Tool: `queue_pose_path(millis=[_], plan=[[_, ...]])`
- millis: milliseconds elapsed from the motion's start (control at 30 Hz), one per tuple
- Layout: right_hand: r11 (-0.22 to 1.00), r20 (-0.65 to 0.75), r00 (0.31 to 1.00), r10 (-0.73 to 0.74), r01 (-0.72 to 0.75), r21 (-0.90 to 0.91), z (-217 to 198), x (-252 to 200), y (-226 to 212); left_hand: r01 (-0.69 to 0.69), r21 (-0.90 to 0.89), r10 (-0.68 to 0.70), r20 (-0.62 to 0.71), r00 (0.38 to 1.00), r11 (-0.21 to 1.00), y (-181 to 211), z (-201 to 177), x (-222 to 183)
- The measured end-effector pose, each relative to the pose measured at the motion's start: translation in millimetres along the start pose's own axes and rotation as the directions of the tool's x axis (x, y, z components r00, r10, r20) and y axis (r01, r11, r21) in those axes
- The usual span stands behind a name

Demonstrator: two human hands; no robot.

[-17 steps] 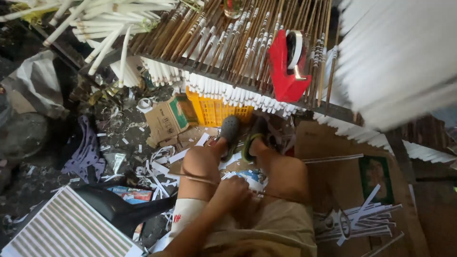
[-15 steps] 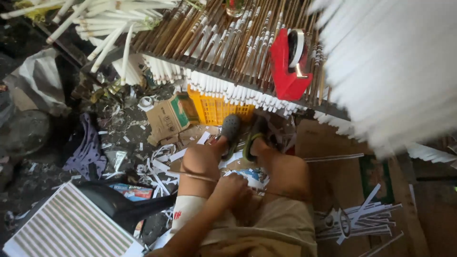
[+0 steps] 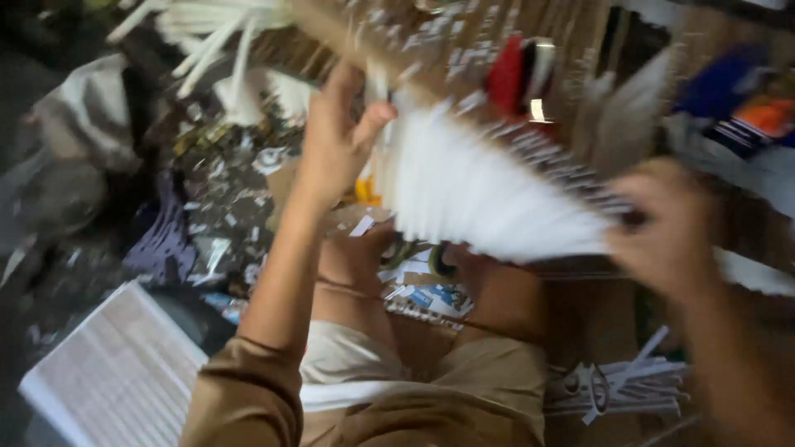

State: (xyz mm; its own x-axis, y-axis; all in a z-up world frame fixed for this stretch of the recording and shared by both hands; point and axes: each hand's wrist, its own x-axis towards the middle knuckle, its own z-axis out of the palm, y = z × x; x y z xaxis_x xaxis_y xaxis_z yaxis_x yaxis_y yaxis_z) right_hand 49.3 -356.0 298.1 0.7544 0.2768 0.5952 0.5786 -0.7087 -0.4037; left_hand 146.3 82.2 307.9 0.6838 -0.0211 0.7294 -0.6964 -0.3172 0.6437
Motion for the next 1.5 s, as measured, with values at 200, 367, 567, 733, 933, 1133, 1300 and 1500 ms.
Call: queue_pose_path(millis=[200, 367, 567, 733, 933, 1133, 1300, 1500], plan=[[0.992, 0.039, 0.991, 0.127, -0.128, 0.015, 119.6, -55.4, 13.4, 0.455, -0.217, -0.443, 0.107, 0.890, 0.863, -8.3, 38.4, -48.7], [0.973, 0.126, 0.966, 0.225, -0.229, 0.019, 184.1, -125.8, 27.3, 0.792, -0.409, -0.875, -0.033, 0.483, 0.452, -76.8, 42.0, -138.8], [0.794, 0.668, 0.604, 0.434, -0.607, 0.032, 175.0, -162.6, 2.5, 0.822, -0.514, -0.937, 0.091, 0.338, 0.246, -52.8, 41.4, -201.9], [0.855, 0.608, 0.720, 0.334, -0.503, 0.126, 188.7, -169.5, 9.3, 0.882, -0.467, -0.997, -0.063, 0.035, 0.060, -28.9, 20.7, -214.6], [0.859, 0.751, 0.540, 0.381, -0.506, -0.072, 159.5, -117.7, -36.2, 0.999, -0.043, -0.989, 0.148, 0.005, -0.001, -105.0, -11.3, -300.4], [0.868, 0.686, 0.537, 0.491, -0.240, -0.434, 229.1, -180.4, 6.1, 0.596, 0.776, -0.906, -0.078, 0.416, 0.207, -70.2, -25.1, -262.1], [0.916, 0.554, 0.732, 0.396, -0.271, -0.296, 205.6, -158.4, -10.5, 0.140, 0.762, -0.701, 0.487, 0.522, 0.633, -31.7, 13.8, -220.7], [0.888, 0.638, 0.637, 0.432, -0.426, -0.175, 183.8, -152.6, -3.2, -0.360, 0.760, -0.397, 0.608, 0.688, 0.541, -136.2, 72.4, -311.7]])
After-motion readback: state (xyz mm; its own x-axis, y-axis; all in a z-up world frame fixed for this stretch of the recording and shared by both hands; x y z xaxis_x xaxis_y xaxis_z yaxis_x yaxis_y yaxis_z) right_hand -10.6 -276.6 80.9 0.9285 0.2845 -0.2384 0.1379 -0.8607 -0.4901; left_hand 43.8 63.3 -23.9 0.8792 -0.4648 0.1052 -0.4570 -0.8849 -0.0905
